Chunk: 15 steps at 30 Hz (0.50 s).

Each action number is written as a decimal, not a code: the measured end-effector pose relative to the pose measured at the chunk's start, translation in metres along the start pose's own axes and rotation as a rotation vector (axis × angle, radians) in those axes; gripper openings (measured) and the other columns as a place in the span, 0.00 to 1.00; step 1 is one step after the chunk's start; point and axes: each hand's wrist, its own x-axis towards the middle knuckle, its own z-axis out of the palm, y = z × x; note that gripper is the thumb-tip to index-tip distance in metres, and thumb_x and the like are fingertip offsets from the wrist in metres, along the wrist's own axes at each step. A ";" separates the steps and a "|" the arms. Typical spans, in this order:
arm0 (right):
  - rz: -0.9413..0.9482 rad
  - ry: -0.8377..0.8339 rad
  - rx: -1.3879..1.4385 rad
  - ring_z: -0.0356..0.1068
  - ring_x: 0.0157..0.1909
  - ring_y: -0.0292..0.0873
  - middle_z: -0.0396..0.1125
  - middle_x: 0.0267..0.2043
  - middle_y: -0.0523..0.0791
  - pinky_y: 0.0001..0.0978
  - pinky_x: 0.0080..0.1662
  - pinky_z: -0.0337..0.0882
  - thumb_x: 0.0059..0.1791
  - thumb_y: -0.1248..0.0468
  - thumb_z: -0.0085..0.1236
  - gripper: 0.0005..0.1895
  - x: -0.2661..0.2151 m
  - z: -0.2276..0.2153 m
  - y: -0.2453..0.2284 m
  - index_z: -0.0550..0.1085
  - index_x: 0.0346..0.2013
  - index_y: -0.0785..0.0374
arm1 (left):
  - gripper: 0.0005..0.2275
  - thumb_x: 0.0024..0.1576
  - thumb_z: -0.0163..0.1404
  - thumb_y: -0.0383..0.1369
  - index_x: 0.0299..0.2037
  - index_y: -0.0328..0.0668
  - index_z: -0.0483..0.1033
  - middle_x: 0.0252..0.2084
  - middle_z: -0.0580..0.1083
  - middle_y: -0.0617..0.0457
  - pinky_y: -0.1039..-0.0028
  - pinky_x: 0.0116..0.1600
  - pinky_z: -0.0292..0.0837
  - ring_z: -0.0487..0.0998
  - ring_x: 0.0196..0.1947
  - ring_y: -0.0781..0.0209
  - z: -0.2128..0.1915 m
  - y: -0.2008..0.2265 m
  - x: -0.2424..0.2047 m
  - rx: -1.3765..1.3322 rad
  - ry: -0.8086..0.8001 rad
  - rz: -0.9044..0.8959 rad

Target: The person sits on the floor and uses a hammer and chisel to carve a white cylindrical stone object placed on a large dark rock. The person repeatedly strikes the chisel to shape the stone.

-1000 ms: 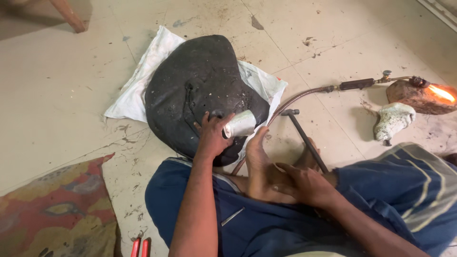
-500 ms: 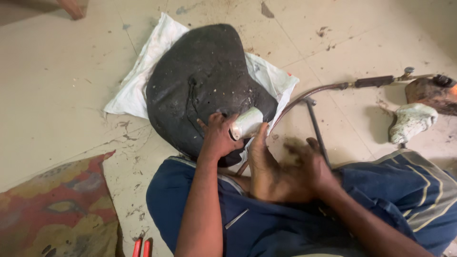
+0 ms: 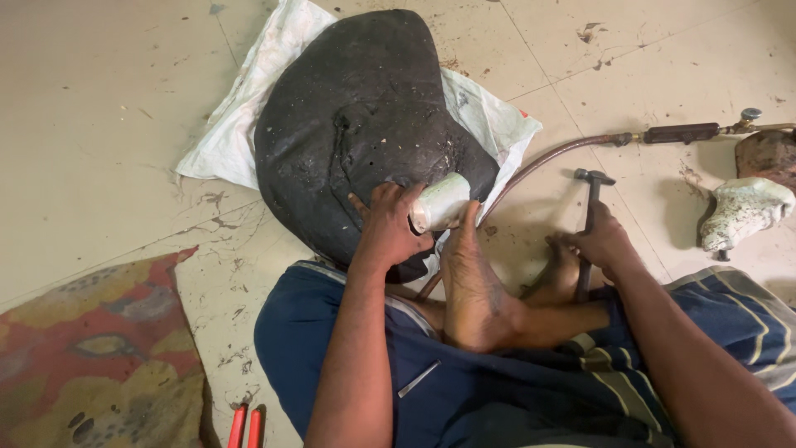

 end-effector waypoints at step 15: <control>0.044 -0.017 0.654 0.72 0.29 0.40 0.74 0.35 0.52 0.29 0.30 0.73 0.48 0.68 0.63 0.30 -0.020 -0.012 -0.025 0.69 0.64 0.73 | 0.40 0.37 0.71 0.42 0.65 0.63 0.70 0.56 0.74 0.54 0.22 0.68 0.39 0.69 0.63 0.50 -0.011 0.014 -0.001 0.163 0.087 0.071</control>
